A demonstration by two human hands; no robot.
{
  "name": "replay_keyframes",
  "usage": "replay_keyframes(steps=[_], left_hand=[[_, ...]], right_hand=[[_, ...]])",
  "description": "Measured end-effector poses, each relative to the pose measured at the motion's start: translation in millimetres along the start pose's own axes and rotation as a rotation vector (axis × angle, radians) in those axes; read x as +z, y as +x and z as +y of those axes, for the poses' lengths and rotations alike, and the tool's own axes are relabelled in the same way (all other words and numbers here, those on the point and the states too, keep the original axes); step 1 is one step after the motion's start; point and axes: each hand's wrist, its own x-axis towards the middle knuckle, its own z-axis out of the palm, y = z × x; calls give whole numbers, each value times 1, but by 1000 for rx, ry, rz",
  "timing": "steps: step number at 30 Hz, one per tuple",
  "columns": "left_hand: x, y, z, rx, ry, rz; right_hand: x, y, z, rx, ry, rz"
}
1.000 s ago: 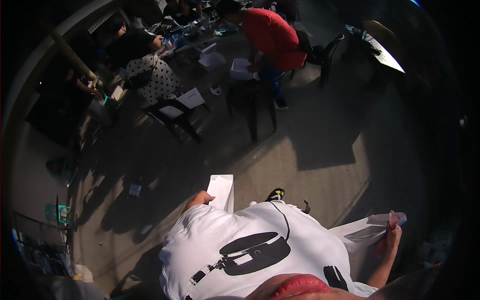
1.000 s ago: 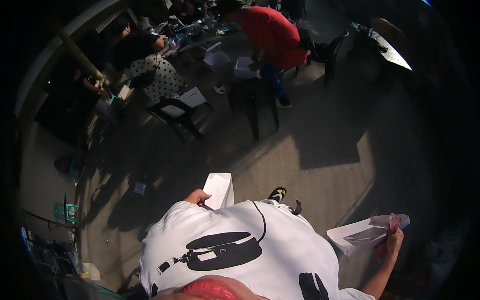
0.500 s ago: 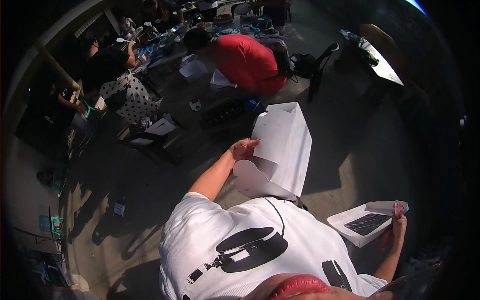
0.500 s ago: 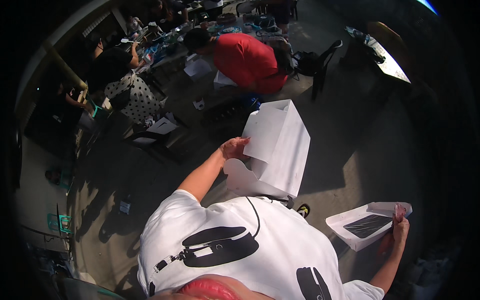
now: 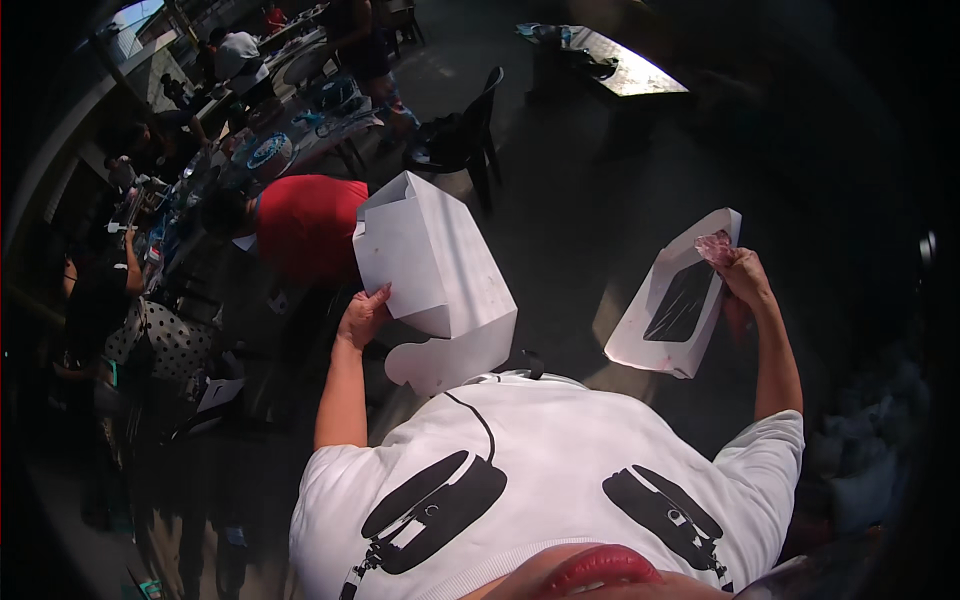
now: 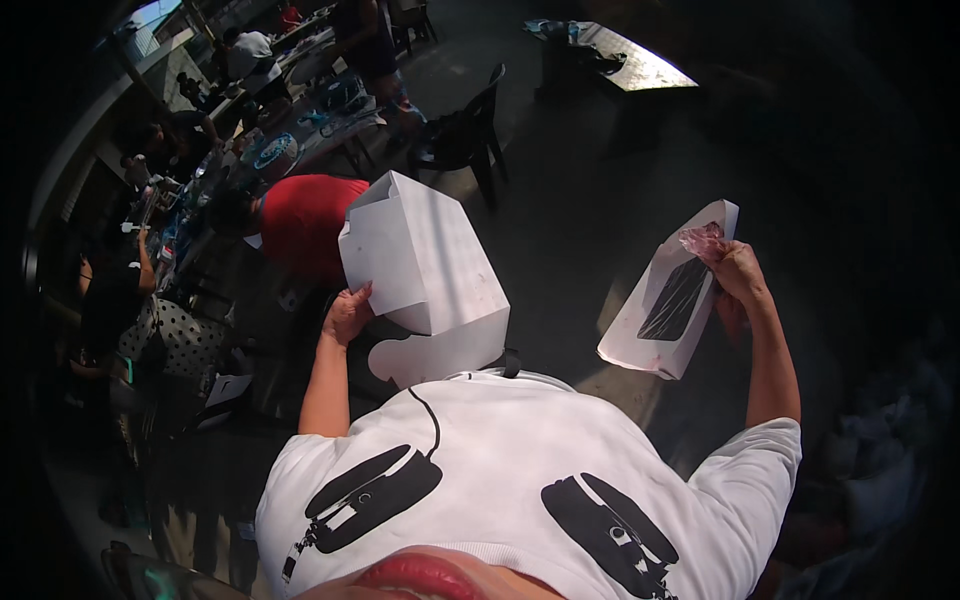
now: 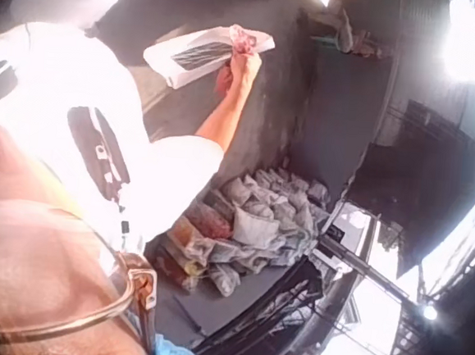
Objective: The person prepares a cardboard cake box, places a decorated chocolate cake inside it, and prepares a pastry bag with pink frosting.
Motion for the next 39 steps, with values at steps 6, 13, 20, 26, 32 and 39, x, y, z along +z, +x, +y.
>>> replay_keyframes(steps=[6, 13, 20, 26, 32, 39], left_hand=[[14, 108, 19, -124, 713, -28], [13, 268, 5, -225, 648, -125], [66, 452, 47, -182, 490, -290], [122, 554, 69, -95, 115, -310], [162, 627, 108, 115, 22, -219], [144, 685, 164, 254, -43, -23]], right_hand=[[-6, 145, 11, -94, -246, 15], [2, 271, -26, -50, -409, 92], [-1, 391, -14, -98, -551, 77], [-6, 509, -23, -136, -652, -24], [-28, 624, -50, -203, -563, -91], [2, 757, -106, -220, -597, -144]])
